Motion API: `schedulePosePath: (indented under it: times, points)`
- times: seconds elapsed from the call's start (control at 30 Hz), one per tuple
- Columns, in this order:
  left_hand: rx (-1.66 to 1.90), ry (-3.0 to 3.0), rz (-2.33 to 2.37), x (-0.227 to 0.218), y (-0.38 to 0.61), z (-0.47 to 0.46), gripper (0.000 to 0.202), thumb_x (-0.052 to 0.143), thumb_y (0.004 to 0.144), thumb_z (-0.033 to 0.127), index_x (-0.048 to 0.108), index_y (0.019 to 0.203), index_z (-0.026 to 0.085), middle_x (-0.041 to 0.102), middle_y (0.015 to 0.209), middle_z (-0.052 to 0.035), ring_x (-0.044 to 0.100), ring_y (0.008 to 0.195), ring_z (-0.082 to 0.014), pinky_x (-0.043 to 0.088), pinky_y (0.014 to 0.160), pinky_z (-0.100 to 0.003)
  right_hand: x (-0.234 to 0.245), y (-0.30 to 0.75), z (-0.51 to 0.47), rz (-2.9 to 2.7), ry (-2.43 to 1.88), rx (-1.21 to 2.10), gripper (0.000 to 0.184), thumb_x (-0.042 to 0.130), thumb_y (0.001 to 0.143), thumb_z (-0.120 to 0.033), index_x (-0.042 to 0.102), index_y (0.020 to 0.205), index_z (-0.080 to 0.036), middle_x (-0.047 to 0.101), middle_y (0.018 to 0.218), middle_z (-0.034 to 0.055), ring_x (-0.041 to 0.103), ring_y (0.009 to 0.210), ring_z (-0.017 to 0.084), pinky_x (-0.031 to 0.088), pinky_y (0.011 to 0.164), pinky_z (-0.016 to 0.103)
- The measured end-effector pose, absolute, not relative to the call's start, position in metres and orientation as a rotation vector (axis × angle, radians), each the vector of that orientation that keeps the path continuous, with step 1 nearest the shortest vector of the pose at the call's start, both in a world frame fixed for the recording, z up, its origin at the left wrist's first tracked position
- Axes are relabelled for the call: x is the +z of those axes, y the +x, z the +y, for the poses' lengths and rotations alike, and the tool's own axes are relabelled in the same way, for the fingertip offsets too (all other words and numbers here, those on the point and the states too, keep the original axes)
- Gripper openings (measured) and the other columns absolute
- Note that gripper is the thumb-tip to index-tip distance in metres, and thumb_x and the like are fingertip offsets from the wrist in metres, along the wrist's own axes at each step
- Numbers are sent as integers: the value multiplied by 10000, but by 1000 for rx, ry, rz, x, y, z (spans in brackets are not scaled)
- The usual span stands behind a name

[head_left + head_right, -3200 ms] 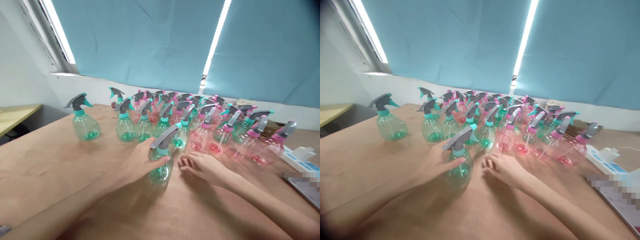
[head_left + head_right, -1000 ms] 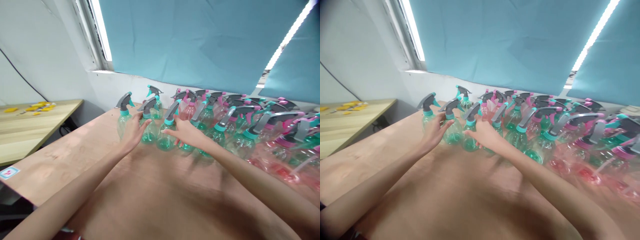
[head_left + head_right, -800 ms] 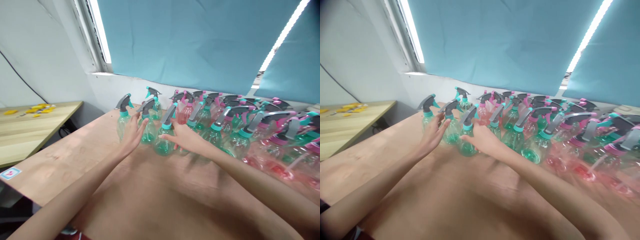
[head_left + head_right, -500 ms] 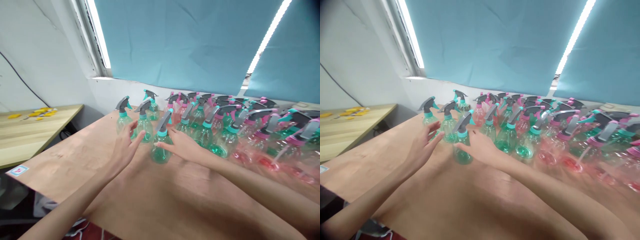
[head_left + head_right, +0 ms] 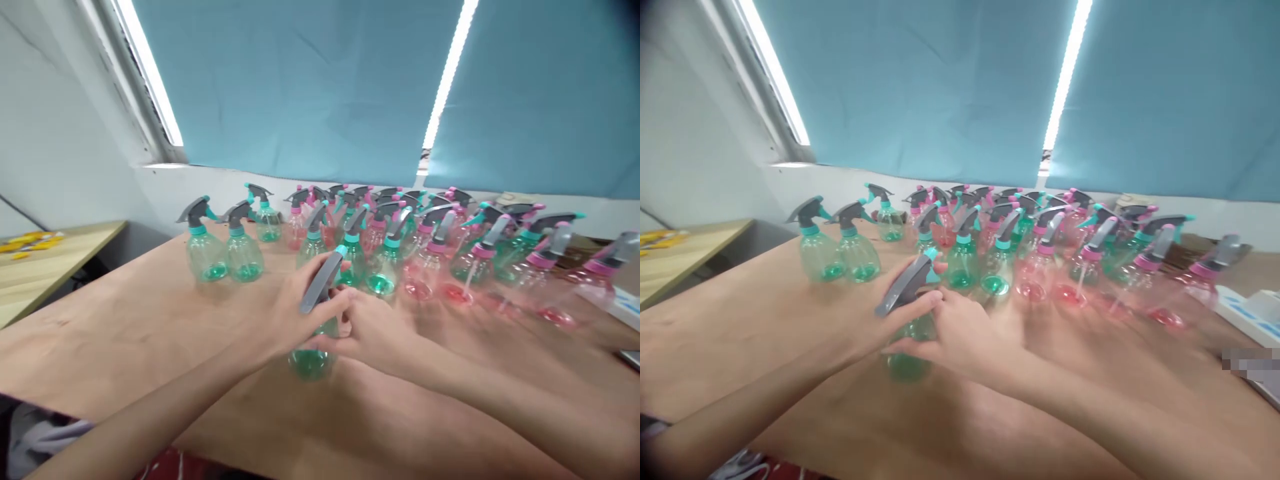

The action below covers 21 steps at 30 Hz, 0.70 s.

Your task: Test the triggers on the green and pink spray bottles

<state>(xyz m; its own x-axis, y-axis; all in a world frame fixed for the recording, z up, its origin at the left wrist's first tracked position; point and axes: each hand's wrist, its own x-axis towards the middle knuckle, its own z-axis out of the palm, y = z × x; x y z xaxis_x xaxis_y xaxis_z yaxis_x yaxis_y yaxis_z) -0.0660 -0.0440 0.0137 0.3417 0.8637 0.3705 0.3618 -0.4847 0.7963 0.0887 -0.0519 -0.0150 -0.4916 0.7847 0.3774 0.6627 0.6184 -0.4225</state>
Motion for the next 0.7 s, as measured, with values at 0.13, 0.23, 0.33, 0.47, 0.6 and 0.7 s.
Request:
schedulePosePath:
  times: [0.13,0.23,0.33,0.47,0.6,0.7]
  points:
    - [1063,1953,1000,4,-30,-47,269,563,892,271,562,1157,227,678,1087,-43,668,982,-221,534,879,-385,-18,121,-62,-2250,-1173,260,523,623,750,-708,617,862,-197,627,797,47,620,747,240,476,600,347]
    - [1041,1943,962,-1,-9,-44,224,528,894,231,577,1112,218,669,1024,-35,664,956,-213,527,881,-385,-21,141,-64,-2227,-1135,276,482,652,769,-653,588,907,-196,636,862,52,622,790,238,501,666,366]
    - [1070,1952,901,-5,4,-38,259,518,859,194,567,1113,213,647,973,-28,649,923,-204,532,843,-368,-25,161,-61,-2270,-1104,309,489,608,812,-646,572,968,-183,639,926,76,622,843,248,520,728,399]
    - [1106,1981,890,-5,8,-33,255,509,806,177,574,1051,208,593,827,2,621,830,-187,528,806,-360,-41,191,-51,-2411,-1044,374,608,521,874,-644,504,1245,-164,600,1235,153,579,1122,293,500,911,458]
    - [1115,2026,955,-1,6,-30,237,485,760,155,576,971,211,560,761,13,579,748,-174,510,802,-359,-66,219,-36,-2461,-1135,399,658,490,897,-631,473,1344,-149,512,1402,173,509,1264,308,440,1028,495]
    - [1122,2035,1003,2,3,-23,238,484,774,163,588,981,218,571,769,16,552,696,-161,493,814,-358,-83,229,-29,-2482,-1186,420,678,503,893,-624,476,1376,-150,470,1454,174,481,1305,313,416,1063,502]
